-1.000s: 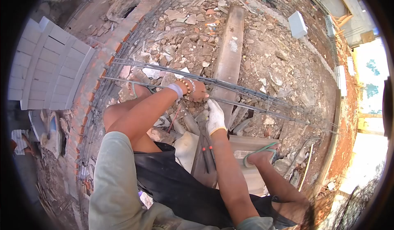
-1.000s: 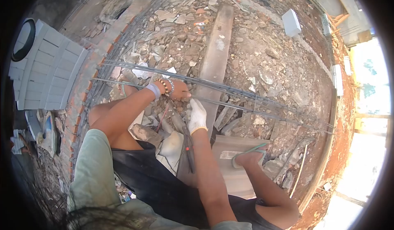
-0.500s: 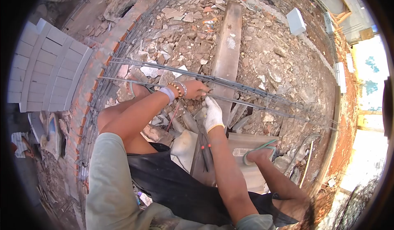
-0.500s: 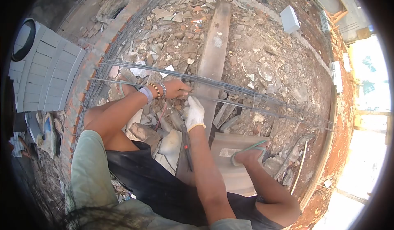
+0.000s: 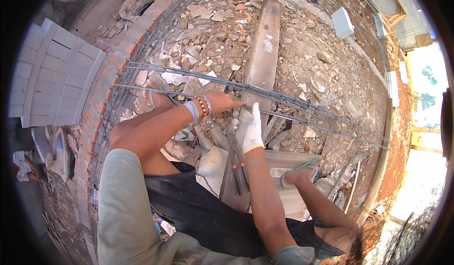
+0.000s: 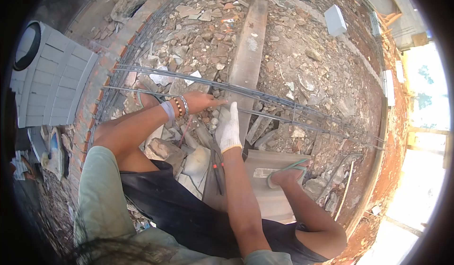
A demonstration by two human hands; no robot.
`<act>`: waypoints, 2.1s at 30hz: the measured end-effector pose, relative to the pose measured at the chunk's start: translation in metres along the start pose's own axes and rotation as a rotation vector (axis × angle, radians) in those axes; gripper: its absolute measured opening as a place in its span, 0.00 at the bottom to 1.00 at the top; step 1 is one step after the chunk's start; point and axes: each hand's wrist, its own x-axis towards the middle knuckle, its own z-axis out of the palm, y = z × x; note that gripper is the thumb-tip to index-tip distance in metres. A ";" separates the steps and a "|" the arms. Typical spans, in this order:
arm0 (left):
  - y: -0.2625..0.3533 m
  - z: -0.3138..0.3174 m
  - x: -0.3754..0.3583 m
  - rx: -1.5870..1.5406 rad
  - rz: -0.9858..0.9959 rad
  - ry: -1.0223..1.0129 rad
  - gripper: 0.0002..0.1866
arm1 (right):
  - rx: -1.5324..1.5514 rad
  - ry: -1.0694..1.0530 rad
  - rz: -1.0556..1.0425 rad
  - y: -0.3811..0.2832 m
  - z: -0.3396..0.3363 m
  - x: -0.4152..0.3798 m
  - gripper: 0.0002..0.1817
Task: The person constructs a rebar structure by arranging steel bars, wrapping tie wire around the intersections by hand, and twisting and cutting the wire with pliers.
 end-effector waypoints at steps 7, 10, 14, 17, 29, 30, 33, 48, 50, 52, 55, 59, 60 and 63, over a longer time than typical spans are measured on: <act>-0.003 0.000 0.000 0.011 0.029 0.006 0.31 | -0.377 0.133 -0.045 -0.009 -0.011 0.026 0.22; -0.005 0.003 -0.001 -0.035 0.025 0.013 0.31 | -0.439 0.109 -0.065 -0.010 -0.014 0.022 0.18; -0.008 0.000 0.000 -0.087 0.082 0.025 0.35 | -0.484 0.082 -0.086 -0.012 -0.014 0.021 0.14; -0.010 0.003 0.006 -0.091 0.067 -0.022 0.40 | -0.571 0.047 -0.114 -0.013 -0.017 0.022 0.12; -0.019 0.008 0.034 -0.437 -0.178 -0.110 0.30 | -0.833 0.232 -0.221 0.004 -0.010 0.024 0.14; -0.022 0.013 0.036 -0.496 -0.182 -0.098 0.31 | -0.828 0.224 -0.228 0.004 -0.012 0.025 0.15; -0.028 0.027 0.039 -0.629 -0.190 -0.046 0.32 | -0.867 0.265 -0.248 0.008 -0.013 0.028 0.17; -0.024 0.038 0.040 -0.721 -0.200 0.035 0.23 | -1.831 0.253 -0.536 0.005 -0.062 -0.069 0.29; -0.020 0.027 0.037 -0.757 -0.266 -0.028 0.24 | -2.035 0.314 -0.360 0.027 -0.044 -0.114 0.33; -0.023 0.032 0.040 -0.743 -0.266 -0.060 0.25 | -2.193 0.311 -0.285 0.051 -0.045 -0.138 0.36; -0.029 0.037 0.048 -0.704 -0.240 -0.067 0.27 | -2.292 0.338 -0.353 0.066 -0.058 -0.150 0.39; -0.029 0.030 0.045 -0.742 -0.301 -0.139 0.30 | -2.278 0.378 -0.222 0.075 -0.069 -0.148 0.37; -0.030 0.028 0.045 -0.740 -0.310 -0.147 0.31 | -2.286 0.385 -0.179 0.079 -0.071 -0.146 0.36; -0.031 0.031 0.046 -0.684 -0.352 -0.149 0.35 | -2.399 0.400 -0.375 0.092 -0.097 -0.136 0.31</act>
